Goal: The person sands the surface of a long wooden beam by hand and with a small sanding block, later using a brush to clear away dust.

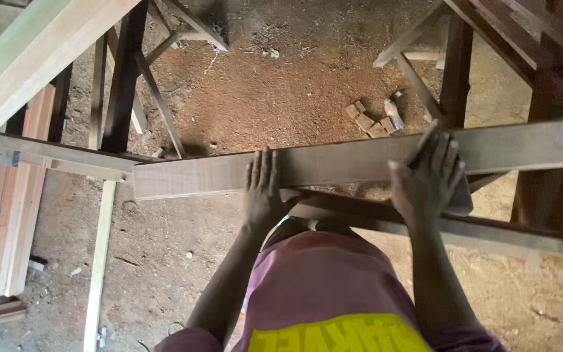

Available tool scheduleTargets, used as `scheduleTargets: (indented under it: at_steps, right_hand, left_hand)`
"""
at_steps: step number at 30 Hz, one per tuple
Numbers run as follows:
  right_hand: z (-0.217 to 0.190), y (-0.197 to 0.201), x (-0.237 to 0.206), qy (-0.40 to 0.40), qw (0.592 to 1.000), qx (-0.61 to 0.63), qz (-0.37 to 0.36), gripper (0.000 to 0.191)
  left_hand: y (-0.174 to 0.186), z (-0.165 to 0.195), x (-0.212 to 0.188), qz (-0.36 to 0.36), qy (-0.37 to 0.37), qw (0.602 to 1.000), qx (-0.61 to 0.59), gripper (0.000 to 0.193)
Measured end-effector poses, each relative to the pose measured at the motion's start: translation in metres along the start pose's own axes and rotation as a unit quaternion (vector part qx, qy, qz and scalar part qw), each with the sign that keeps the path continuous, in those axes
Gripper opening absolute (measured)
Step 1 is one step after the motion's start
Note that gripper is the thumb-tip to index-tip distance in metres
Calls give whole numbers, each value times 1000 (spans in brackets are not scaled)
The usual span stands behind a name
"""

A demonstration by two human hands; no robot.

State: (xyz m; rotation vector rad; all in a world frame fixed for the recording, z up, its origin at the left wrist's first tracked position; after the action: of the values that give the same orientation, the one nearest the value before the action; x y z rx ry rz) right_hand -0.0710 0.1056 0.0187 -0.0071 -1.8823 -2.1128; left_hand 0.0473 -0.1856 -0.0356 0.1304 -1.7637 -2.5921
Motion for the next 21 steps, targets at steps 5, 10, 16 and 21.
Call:
scheduleTargets:
  at_steps: [5,10,16,21]
  right_hand:
    - [-140,54,-48,240,943,217,82,61]
    - [-144,60,-36,242,944,220,46,28]
    - [-171,29,-67,291,927,202,-121,63]
    - [-163,7,-77,133,966,196,-99,86]
  left_hand:
    - [6,-22,-14,23,-11,985,169,113]
    - [5,-37,-22,-59,-12,998,7,122]
    - [8,-42,-39,47,-56,997,35,108]
    - [4,-43,-49,40,-102,994,-4,110]
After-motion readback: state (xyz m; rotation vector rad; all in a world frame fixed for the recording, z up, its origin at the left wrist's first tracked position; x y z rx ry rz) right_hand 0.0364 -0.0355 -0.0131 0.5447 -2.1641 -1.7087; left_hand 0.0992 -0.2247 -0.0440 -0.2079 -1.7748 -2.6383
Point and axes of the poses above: each hand's wrist, its own x-axis towards the middle knuckle, its own y-axis out of the back of the hand, z = x × y, the point moved 5 cm from there along x, towards the middle knuckle, and after that the axes turned 11 degrees about -z, right-handed, at the moved point
